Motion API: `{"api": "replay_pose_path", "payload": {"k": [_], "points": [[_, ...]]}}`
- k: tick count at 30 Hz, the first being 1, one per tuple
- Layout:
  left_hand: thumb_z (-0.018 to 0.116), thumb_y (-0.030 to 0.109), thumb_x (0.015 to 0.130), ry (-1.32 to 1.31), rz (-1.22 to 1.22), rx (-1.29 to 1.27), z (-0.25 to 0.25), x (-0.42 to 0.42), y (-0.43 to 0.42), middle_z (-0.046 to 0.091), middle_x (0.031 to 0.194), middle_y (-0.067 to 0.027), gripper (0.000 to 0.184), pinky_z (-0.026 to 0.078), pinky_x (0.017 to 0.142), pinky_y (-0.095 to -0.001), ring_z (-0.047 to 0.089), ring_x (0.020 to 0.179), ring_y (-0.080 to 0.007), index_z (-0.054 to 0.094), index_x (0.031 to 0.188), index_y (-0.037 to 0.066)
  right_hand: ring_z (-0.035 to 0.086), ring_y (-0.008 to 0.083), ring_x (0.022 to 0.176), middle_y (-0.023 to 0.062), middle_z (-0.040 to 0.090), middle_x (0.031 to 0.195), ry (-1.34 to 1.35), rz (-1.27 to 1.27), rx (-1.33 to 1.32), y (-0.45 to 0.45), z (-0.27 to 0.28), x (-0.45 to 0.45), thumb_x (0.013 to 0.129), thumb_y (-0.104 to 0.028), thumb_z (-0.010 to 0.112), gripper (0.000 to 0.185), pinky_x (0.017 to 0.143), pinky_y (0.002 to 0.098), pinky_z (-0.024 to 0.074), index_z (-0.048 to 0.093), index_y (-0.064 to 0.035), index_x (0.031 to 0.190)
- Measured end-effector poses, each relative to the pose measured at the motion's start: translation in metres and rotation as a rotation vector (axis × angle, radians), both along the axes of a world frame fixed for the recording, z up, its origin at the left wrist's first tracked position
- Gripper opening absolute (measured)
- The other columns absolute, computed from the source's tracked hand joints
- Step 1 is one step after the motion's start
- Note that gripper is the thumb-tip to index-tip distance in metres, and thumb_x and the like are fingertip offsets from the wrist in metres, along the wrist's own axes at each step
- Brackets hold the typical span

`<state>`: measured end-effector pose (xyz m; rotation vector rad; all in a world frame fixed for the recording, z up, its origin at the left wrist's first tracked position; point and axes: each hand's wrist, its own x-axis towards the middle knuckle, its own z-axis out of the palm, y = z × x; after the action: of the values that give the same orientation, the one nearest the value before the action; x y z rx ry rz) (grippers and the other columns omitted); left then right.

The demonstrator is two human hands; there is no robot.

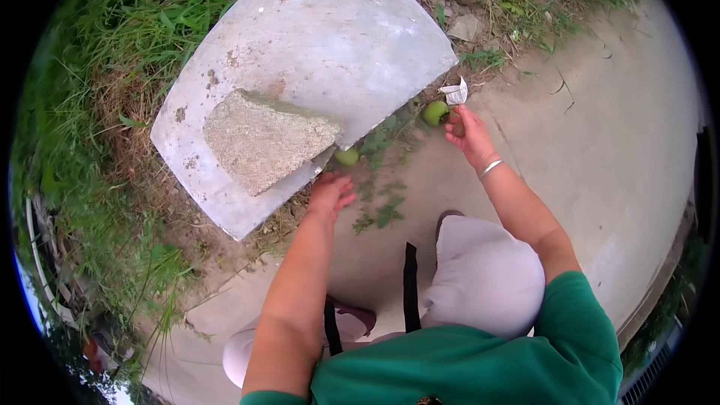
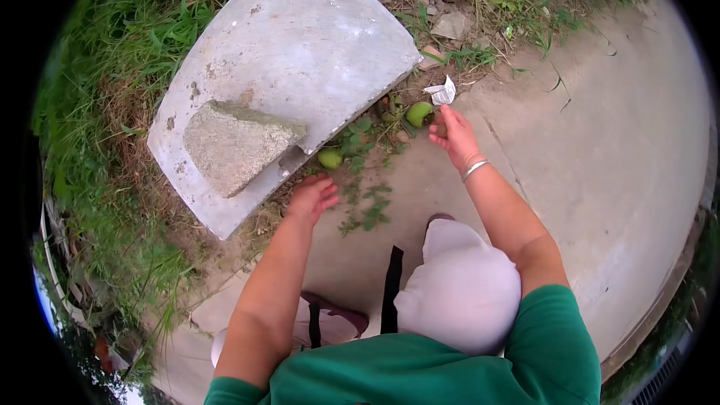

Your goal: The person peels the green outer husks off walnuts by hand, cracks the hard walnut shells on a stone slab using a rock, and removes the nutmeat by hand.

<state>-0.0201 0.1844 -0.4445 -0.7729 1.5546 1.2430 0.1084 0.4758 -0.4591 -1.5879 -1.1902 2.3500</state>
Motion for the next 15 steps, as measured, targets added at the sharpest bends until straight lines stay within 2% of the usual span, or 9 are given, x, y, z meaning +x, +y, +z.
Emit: {"api": "replay_pose_path", "payload": {"k": [2,4,6,8,9,10,12,13,15], "points": [[0.061,0.006,0.079,-0.021,-0.028,0.034,0.007,0.003,0.002,0.056,0.099,-0.0073,0.036,0.052,0.071,-0.0359,0.057,0.088,-0.0195,0.048,0.112,0.004,0.055,0.0158,0.084,0.0060,0.051,0.101,0.022,-0.028,-0.038,0.002,-0.002,0.004,0.087,-0.036,0.054,0.044,0.071,0.0316,0.0499,0.046,-0.0085,0.120],[0.061,0.009,0.080,-0.049,-0.232,0.054,0.011,0.006,0.004,0.056,0.101,-0.0077,0.037,0.052,0.071,-0.0335,0.057,0.089,-0.0185,0.048,0.114,0.003,0.055,0.0166,0.085,0.0063,0.053,0.102,0.002,-0.007,0.004,-0.001,0.000,0.005,0.086,-0.033,0.055,0.045,0.072,0.0316,0.0499,0.046,-0.0083,0.122],[0.061,0.010,0.080,-0.035,-0.301,0.052,0.019,0.011,0.009,0.056,0.102,-0.0077,0.038,0.052,0.072,-0.0329,0.057,0.089,-0.0181,0.048,0.115,0.003,0.055,0.0174,0.086,0.0067,0.054,0.102,-0.018,0.015,0.044,-0.009,0.002,0.007,0.086,-0.031,0.056,0.046,0.073,0.0316,0.0498,0.045,-0.0080,0.123],[0.061,0.011,0.080,-0.020,-0.367,0.050,0.021,0.015,0.010,0.056,0.103,-0.0076,0.039,0.052,0.072,-0.0322,0.057,0.090,-0.0178,0.048,0.116,0.003,0.055,0.0183,0.091,0.0089,0.053,0.108,-0.165,0.333,0.380,-0.016,0.002,0.008,0.083,-0.026,0.060,0.050,0.075,0.0313,0.0494,0.043,-0.0067,0.126],[0.061,0.012,0.080,-0.018,-0.405,0.050,0.019,0.017,0.009,0.056,0.104,-0.0075,0.040,0.052,0.072,-0.0319,0.057,0.091,-0.0178,0.048,0.117,0.003,0.052,0.0220,0.100,0.0127,0.052,0.113,-0.248,0.519,0.582,-0.017,0.003,0.008,0.078,-0.022,0.064,0.053,0.081,0.0337,0.0470,0.044,-0.0057,0.125],[0.061,0.013,0.080,-0.016,-0.443,0.050,0.018,0.019,0.009,0.056,0.105,-0.0074,0.041,0.052,0.073,-0.0316,0.057,0.091,-0.0179,0.047,0.118,0.003,0.052,0.0220,0.100,0.0127,0.052,0.113,-0.245,0.519,0.585,-0.018,0.002,0.006,0.078,-0.022,0.064,0.053,0.081,0.0337,0.0470,0.044,-0.0057,0.125],[0.062,0.014,0.080,-0.006,-0.458,0.052,0.024,0.019,0.010,0.056,0.105,-0.0074,0.041,0.051,0.073,-0.0317,0.057,0.091,-0.0179,0.047,0.117,0.003,0.049,0.0251,0.107,0.0142,0.054,0.112,-0.269,0.574,1.314,-0.024,0.003,-0.003,0.073,-0.023,0.067,0.056,0.090,0.0352,0.0401,0.047,-0.0062,0.123],[0.062,0.015,0.080,-0.004,-0.476,0.051,0.027,0.021,0.008,0.056,0.105,-0.0074,0.041,0.051,0.074,-0.0319,0.057,0.092,-0.0179,0.048,0.117,0.003,0.049,0.0251,0.107,0.0142,0.054,0.112,-0.264,0.574,1.310,-0.023,0.004,-0.007,0.073,-0.023,0.067,0.056,0.090,0.0352,0.0401,0.047,-0.0062,0.123],[0.062,0.016,0.080,0.004,-0.503,0.045,0.026,0.024,0.004,0.056,0.105,-0.0074,0.042,0.050,0.074,-0.0320,0.057,0.092,-0.0178,0.048,0.117,0.003,0.047,0.0257,0.110,0.0131,0.057,0.108,-0.253,0.763,1.395,-0.021,0.027,-0.031,0.070,-0.029,0.069,0.059,0.099,0.0382,0.0290,0.048,-0.0065,0.121]]}}
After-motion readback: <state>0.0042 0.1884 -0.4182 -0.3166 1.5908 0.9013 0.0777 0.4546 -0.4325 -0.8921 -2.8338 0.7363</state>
